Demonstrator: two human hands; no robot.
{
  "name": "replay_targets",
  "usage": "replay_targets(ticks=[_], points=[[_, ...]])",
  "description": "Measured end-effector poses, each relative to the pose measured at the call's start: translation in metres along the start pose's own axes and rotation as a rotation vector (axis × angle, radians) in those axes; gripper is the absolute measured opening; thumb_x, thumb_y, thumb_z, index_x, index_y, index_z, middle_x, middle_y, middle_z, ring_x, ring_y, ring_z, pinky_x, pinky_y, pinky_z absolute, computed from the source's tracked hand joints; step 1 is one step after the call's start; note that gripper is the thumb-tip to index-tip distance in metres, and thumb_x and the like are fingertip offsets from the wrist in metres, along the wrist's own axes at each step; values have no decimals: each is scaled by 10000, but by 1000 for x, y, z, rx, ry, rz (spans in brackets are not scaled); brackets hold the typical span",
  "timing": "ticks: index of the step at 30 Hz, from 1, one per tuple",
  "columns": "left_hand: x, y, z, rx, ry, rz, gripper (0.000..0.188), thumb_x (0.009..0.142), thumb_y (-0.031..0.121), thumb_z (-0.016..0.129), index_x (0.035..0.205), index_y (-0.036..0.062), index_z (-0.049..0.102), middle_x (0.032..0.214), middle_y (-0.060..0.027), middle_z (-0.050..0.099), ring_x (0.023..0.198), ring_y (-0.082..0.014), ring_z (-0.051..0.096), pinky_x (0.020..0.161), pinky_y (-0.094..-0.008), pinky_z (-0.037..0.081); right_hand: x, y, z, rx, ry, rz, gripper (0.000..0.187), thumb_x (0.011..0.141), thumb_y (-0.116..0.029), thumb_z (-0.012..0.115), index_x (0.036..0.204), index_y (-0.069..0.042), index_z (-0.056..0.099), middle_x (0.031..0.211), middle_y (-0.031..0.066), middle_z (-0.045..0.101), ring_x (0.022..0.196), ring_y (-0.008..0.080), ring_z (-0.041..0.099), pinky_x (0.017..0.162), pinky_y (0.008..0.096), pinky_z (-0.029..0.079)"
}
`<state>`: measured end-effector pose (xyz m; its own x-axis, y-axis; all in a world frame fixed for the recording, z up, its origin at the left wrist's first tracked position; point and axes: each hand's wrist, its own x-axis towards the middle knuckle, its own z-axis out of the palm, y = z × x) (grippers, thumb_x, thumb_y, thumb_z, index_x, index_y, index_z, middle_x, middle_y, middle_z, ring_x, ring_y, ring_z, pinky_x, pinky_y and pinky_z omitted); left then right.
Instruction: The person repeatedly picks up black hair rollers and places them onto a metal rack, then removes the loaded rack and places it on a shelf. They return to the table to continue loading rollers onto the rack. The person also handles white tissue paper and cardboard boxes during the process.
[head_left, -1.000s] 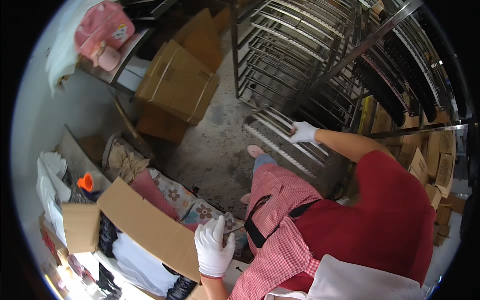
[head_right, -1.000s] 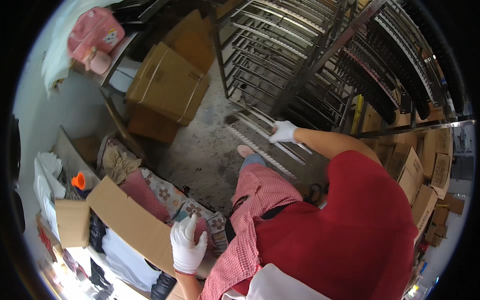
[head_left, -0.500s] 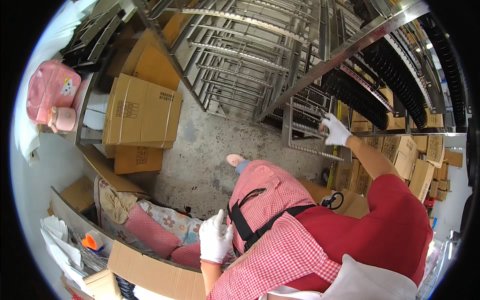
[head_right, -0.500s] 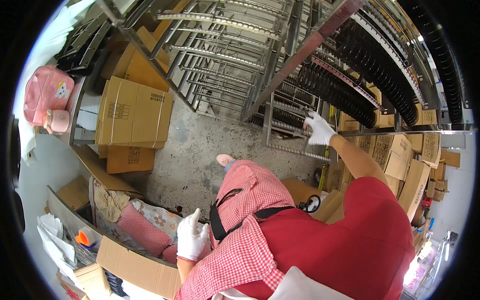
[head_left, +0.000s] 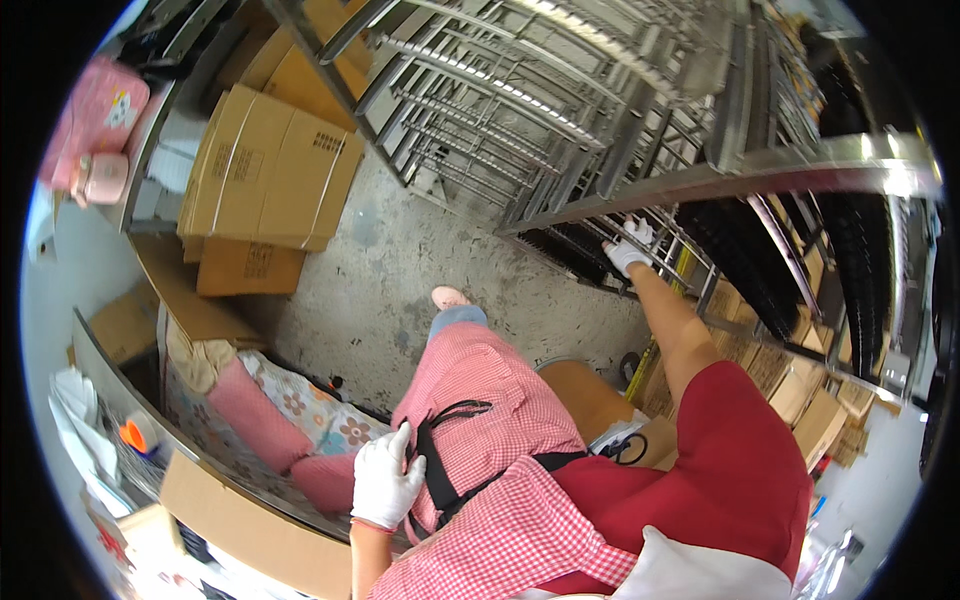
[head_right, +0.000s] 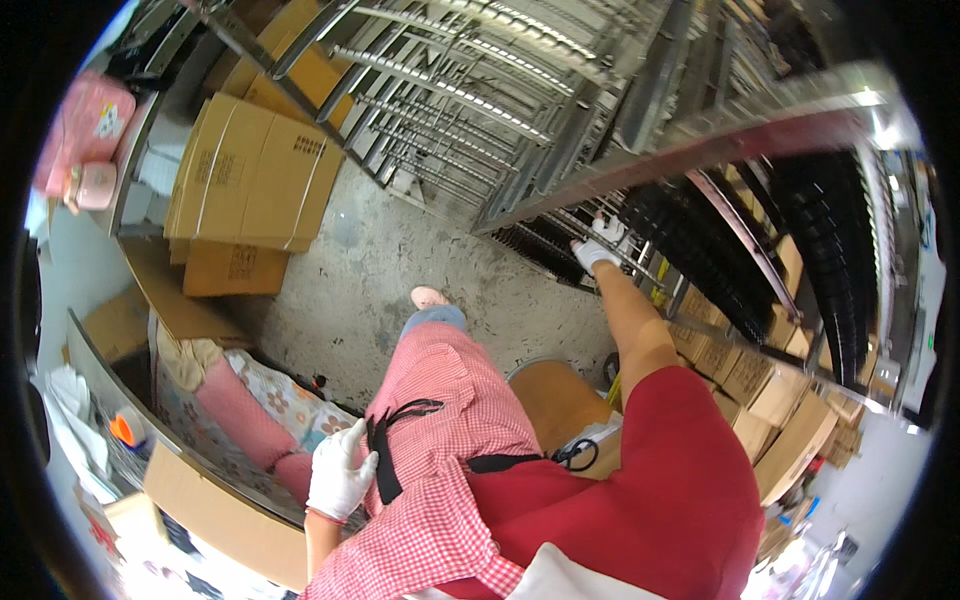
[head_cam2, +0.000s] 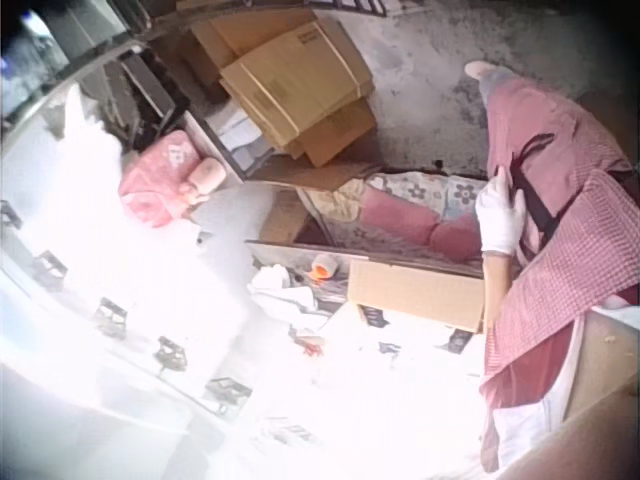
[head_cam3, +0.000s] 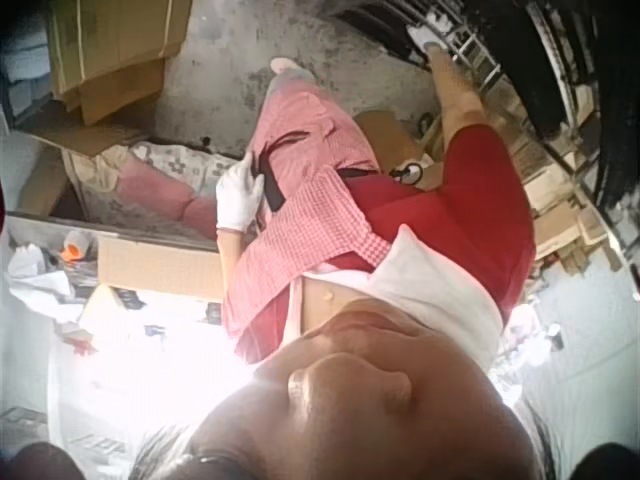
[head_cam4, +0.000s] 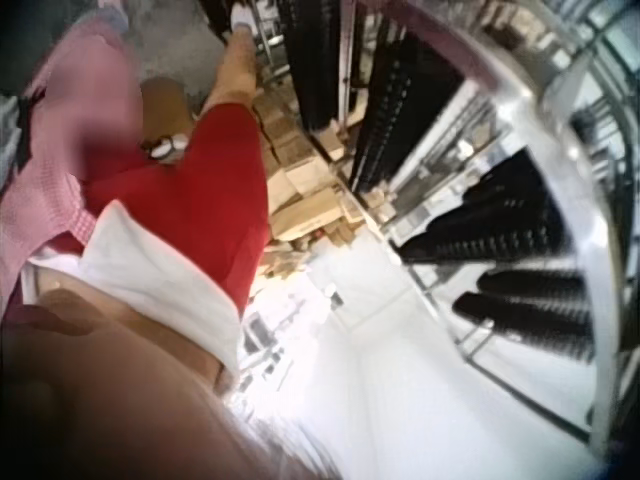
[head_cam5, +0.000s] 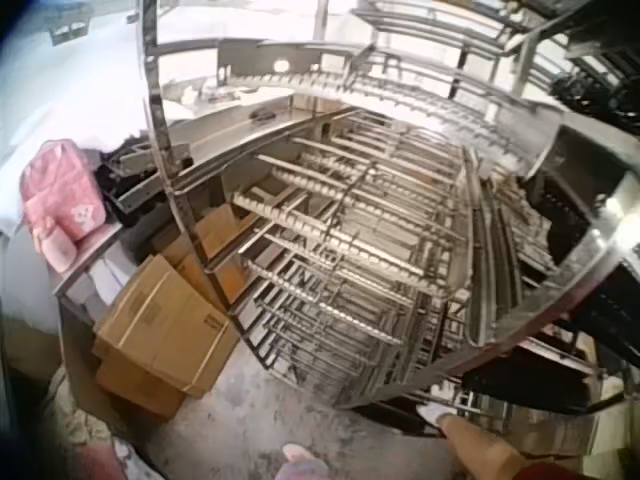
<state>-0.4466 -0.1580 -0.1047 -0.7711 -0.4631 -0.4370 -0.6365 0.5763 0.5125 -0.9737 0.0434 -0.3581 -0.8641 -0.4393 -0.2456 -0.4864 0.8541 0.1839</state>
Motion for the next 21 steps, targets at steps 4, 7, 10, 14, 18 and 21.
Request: replay_targets(ticks=[4,7,10,14,18,21], points=[[-6,-3,12,-37,-58,-119,580,829,244,722,1350,64,540,1122,-126,622,1063,-315,581,987,-436,424,63,24,34,401,-405,175,602,831,-451,701,1278,-72,562,1256,218,624,1172,360,585,1005,426,443],[-11,-9,14,-15,-20,-90,546,832,193,717,1327,34,549,1094,-177,646,1018,-361,610,907,-442,473,26,27,28,293,-464,-91,467,815,-404,722,1092,-43,619,1024,211,693,973,363,661,870,414,509],[-27,-18,11,-76,30,-79,537,835,180,714,1320,18,550,1083,-186,648,1001,-373,617,887,-448,485,-58,10,6,419,-580,-112,511,754,-436,755,1016,-26,600,991,213,685,934,390,643,843,434,498],[-79,-33,-3,-216,147,-152,534,823,185,730,1303,10,576,1114,-186,652,1035,-359,614,927,-447,472,-141,-24,-43,600,-627,-129,185,765,-159,695,874,-34,612,804,107,638,755,184,562,725,343,475],[-153,-43,-32,-332,332,-155,493,847,144,704,1311,19,592,1152,-198,649,1095,-366,608,971,-433,468,-182,-76,-162,779,-798,-515,122,761,-67,650,870,-10,645,752,62,635,744,125,561,702,311,486],[-192,-49,-73,-212,522,-54,457,883,147,678,1328,77,602,1239,-176,632,1183,-360,576,1047,-447,428,-221,-156,-280,655,-654,-1031,143,740,-52,659,875,-9,661,808,75,677,767,157,632,688,299,511]])
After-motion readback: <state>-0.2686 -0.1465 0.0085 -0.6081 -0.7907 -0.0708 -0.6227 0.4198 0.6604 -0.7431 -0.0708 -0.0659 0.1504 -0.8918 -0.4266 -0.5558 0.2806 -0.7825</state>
